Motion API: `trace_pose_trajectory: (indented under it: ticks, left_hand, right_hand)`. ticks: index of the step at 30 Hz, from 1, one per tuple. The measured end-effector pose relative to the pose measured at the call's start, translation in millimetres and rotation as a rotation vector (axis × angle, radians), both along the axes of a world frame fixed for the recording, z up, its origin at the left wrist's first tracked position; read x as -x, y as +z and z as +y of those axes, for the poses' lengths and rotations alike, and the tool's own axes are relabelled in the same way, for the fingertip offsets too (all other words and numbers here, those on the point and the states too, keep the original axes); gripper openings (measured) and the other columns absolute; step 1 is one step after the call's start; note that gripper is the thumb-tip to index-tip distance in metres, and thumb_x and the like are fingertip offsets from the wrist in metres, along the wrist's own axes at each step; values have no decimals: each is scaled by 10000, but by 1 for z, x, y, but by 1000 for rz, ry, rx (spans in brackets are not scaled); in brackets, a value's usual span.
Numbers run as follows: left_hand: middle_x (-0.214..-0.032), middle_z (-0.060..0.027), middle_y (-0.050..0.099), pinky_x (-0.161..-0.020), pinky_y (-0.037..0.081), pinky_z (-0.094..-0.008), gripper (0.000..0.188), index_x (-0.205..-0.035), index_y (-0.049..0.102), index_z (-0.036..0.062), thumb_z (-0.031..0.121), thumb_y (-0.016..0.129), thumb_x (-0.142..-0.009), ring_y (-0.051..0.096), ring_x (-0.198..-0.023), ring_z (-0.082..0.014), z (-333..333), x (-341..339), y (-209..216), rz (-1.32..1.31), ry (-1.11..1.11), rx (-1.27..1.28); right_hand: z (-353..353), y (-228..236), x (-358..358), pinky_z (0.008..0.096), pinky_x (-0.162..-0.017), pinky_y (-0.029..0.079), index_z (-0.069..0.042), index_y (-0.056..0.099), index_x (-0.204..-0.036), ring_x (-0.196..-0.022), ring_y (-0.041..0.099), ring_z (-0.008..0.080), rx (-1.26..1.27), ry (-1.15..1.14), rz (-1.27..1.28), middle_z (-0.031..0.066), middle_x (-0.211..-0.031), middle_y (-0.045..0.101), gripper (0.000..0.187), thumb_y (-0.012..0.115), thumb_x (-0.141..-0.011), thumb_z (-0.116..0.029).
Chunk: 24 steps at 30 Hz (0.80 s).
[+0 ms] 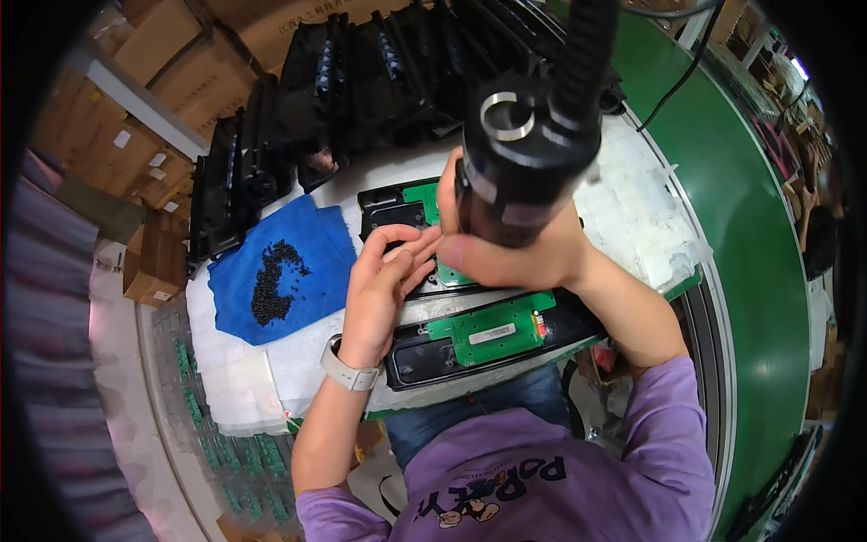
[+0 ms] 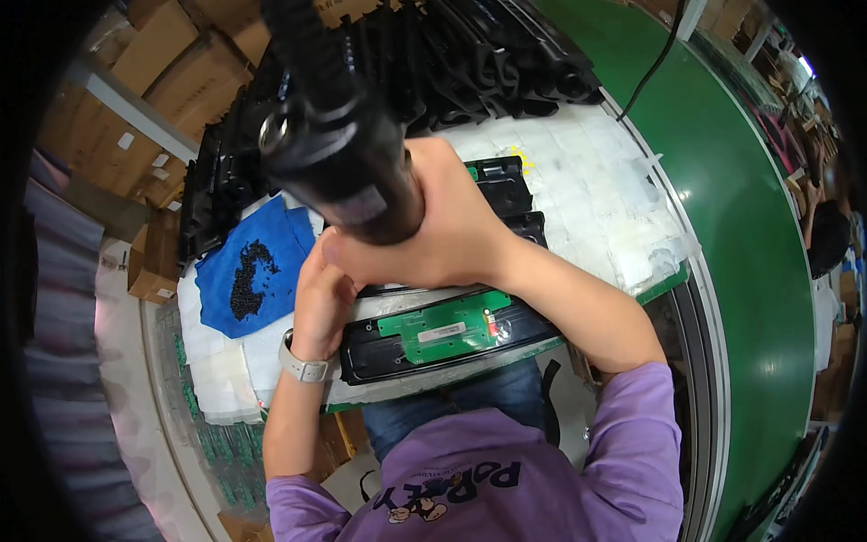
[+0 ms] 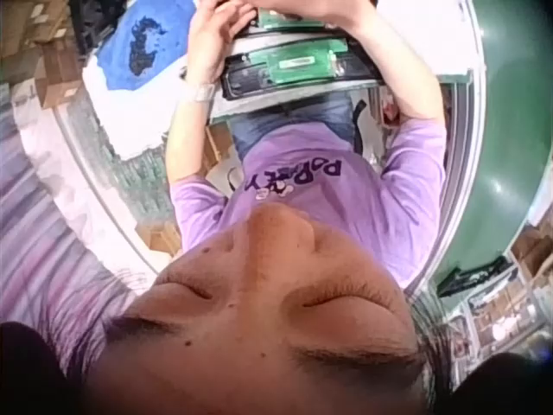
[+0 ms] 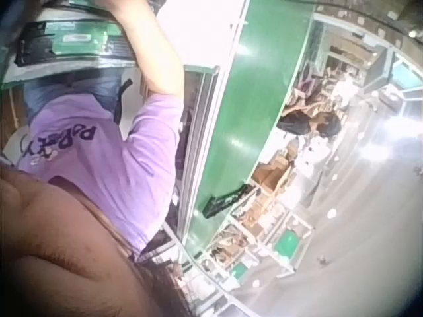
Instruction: Installing small green circuit boards onto toner cartridges and securing them with an electric screwdriver.
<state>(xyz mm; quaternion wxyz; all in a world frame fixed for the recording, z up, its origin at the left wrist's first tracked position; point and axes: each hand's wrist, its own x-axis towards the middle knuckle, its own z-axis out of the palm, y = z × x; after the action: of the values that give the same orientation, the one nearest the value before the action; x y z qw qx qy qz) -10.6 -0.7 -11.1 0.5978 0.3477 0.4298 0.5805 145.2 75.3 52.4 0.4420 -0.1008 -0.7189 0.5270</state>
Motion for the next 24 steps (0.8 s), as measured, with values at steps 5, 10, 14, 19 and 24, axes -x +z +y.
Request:
trace_pose_trajectory:
  ticks: [5,10,14,19,24]
  left_hand:
    - [-1159,-170,554,-933,403,-292,223,-1078,469,24,177,368,-951,530,-1113,-231,1,7,-3,-9,-28,-38]
    - [-1185,-176,532,-919,415,-308,363,-1147,450,-4,287,329,-966,521,-1109,-229,-1,8,10,-337,-125,-88]
    - [-1190,-161,524,-947,402,-352,458,-1213,423,-1,367,322,-959,522,-1060,-229,-7,5,9,-438,-333,-90]
    - [-1170,-148,534,-899,431,-350,436,-1221,419,10,347,331,-959,571,-998,-250,-9,0,14,-404,-330,-40]
    - [-1084,-141,577,-785,482,-285,306,-1155,482,9,211,446,-929,629,-844,-209,-8,8,9,-158,-282,-49]
  right_hand:
    - [0,4,-1,228,-459,398,-13,489,-811,-488,488,103,237,72,85,21,-636,497,241,673,-665,-70]
    - [8,8,-8,265,-446,372,-37,447,-926,-415,418,120,211,304,510,20,-554,425,231,551,-793,-195]
    - [4,6,-3,276,-467,381,-52,436,-964,-424,414,126,219,324,646,37,-568,437,202,510,-825,-178]
    - [2,-2,-1,274,-513,396,-54,448,-969,-444,428,106,213,292,588,7,-590,446,267,538,-830,-264]
    - [6,3,-7,276,-521,395,-47,452,-969,-448,412,92,186,232,652,3,-596,439,250,509,-844,-255]
